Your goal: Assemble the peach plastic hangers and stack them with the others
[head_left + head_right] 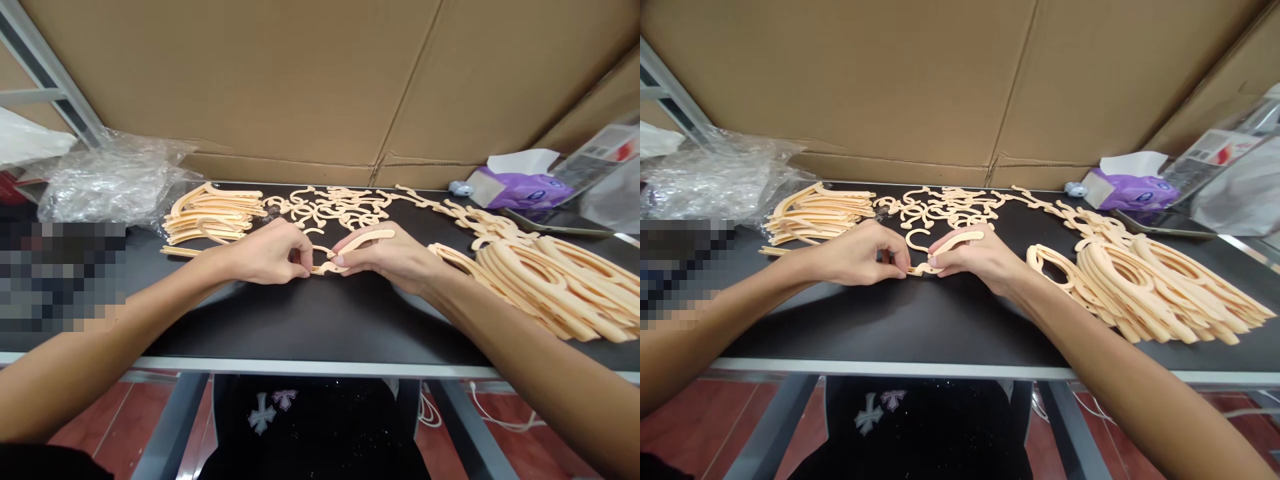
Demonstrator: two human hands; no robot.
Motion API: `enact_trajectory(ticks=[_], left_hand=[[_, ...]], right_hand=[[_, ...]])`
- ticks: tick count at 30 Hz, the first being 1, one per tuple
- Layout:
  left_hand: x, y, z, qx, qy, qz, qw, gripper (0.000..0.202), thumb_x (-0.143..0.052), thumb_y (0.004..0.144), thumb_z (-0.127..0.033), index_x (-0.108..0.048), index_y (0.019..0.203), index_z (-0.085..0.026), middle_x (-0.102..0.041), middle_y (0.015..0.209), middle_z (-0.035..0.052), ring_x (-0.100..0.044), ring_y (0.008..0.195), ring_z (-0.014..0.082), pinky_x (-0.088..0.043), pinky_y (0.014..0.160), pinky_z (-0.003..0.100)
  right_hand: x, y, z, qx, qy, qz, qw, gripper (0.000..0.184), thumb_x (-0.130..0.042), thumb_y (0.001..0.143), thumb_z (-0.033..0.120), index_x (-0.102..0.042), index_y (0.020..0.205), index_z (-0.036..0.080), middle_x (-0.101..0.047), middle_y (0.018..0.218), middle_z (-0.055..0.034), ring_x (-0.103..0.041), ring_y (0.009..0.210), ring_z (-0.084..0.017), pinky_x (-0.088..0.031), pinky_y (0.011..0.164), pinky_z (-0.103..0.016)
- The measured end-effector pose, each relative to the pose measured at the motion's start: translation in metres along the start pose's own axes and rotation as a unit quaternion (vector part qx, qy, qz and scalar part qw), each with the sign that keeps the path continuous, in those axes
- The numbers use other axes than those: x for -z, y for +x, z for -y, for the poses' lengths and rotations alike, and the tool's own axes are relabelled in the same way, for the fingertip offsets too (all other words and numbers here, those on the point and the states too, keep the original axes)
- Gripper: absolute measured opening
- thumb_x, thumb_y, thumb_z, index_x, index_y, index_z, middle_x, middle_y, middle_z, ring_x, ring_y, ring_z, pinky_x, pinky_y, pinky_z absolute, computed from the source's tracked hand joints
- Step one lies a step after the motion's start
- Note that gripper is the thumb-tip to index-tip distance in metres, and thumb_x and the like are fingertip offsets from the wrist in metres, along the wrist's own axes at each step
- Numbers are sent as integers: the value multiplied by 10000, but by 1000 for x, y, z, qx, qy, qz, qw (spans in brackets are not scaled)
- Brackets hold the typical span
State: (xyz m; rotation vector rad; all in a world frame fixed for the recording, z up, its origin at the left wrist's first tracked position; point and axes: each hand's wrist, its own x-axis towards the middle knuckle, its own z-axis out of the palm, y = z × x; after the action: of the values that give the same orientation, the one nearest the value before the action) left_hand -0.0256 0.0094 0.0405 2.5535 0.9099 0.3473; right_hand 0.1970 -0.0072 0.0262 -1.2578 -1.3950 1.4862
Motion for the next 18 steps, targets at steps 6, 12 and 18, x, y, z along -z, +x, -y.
enact_trajectory(ticks=[6, 12, 18], left_hand=[[2, 1, -2, 4, 9, -6, 1000, 167, -674, 743, -52, -784, 752, -178, -776, 737, -28, -672, 645, 98, -454, 659, 190], [3, 0, -1, 16, 14, -12, 1000, 139, -695, 755, -95, -789, 743, -197, -773, 720, -35, -664, 643, 106, -450, 671, 206], [2, 0, 1, 10, 10, -14, 1000, 139, -690, 752, -92, -785, 743, -193, -776, 730, -40, -674, 648, 97, -452, 656, 192]], right_hand=[[-2, -3, 0, 41, -37, -6, 998, 240, -884, 530, 187, -796, 745, 126, -744, 671, -57, -708, 651, -184, -612, 644, -285], [-5, -1, -2, 117, -117, -21, 986, 173, -819, 587, 189, -800, 753, 144, -738, 635, -48, -682, 601, -186, -526, 562, -276], [-4, -3, -1, 155, -186, -18, 970, 116, -770, 636, 175, -803, 744, 154, -730, 622, -25, -641, 582, -154, -453, 529, -245]])
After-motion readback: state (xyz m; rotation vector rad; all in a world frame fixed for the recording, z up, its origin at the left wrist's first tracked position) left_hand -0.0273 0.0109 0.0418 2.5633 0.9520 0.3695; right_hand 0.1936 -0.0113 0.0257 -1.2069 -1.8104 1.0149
